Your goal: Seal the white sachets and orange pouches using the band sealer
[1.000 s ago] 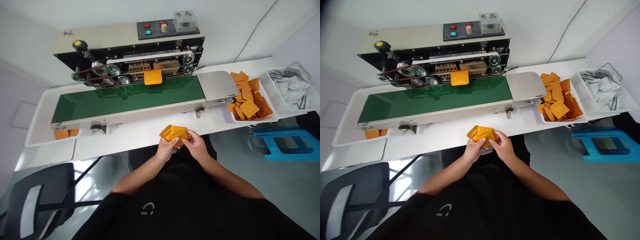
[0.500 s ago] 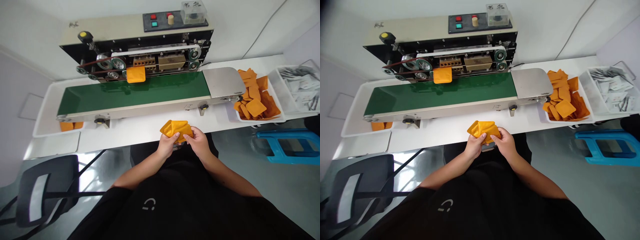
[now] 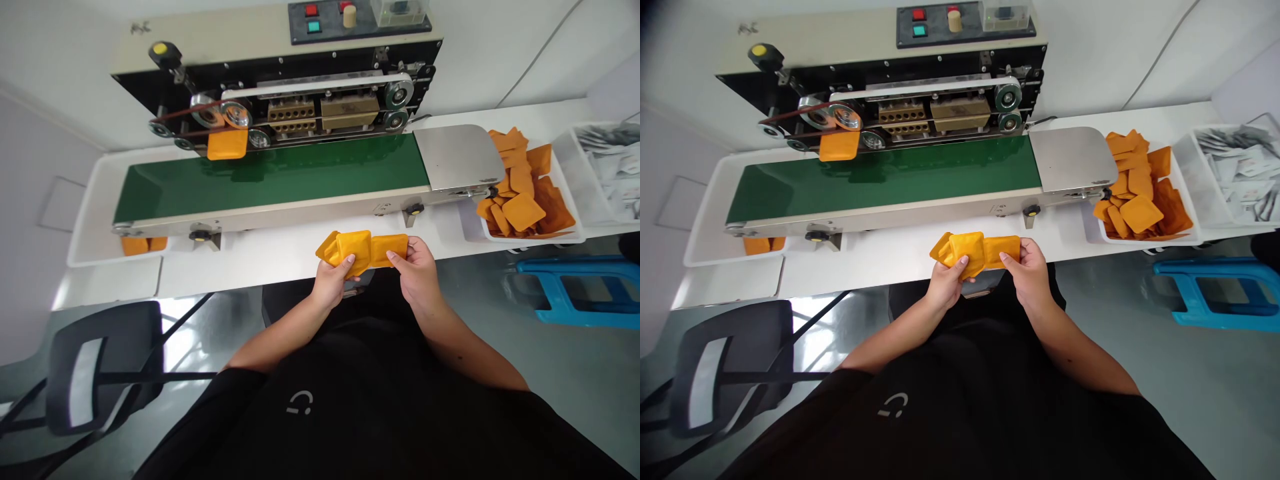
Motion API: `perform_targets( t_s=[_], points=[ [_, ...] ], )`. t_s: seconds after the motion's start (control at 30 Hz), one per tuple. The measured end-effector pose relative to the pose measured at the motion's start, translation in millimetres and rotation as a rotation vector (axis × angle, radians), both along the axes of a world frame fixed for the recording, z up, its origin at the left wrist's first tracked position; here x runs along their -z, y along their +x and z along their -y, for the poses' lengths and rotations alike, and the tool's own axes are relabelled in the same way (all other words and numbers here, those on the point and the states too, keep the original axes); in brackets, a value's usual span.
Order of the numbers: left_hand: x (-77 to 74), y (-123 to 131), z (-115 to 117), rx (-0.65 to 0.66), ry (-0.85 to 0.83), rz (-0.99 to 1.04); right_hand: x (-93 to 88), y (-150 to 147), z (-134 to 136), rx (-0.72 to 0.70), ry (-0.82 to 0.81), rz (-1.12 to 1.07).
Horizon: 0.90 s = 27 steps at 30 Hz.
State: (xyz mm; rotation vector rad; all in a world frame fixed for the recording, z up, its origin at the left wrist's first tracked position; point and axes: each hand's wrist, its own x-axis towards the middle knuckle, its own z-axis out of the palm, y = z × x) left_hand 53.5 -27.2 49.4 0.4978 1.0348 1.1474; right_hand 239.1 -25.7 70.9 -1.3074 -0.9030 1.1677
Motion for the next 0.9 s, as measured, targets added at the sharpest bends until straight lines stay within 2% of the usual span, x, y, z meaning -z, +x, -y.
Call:
perform_targets(
  t_s=[0.23,0.33,0.43,0.53,0.67,0.8,0.9],
  points=[
    [-0.2,-4.2,-2.6,-0.013,0.014,-0.008,-18.8,16.0,-6.9,-0.030,-0.026,-0.058],
    [2.2,-5.8,-3.6,-0.019,0.006,-0.007,-31.6,25.5,-13.5,-0.017,0.038,-0.007],
    [4.3,-7.2,-4.2,-0.016,-0.010,-0.011,-46.4,41.6,-29.5,0.063,0.130,0.036],
    [6.0,-7.6,-4.8,-0.021,-0.016,-0.011,-64.2,62.4,-59.5,0.081,0.173,0.059],
    [6.1,-7.0,-6.9,-0.017,-0.006,-0.006,-92.1,82.5,-116.6,-0.014,0.147,0.133],
    [4.0,-6.6,-10.0,-0.012,-0.016,-0.005,-115.6,84.4,-173.9,-0.049,0.019,0.177],
    [3.4,-7.6,-11.9,-0.012,-0.020,0.000,-123.3,80.8,-205.9,-0.073,-0.032,0.175]
  ],
)
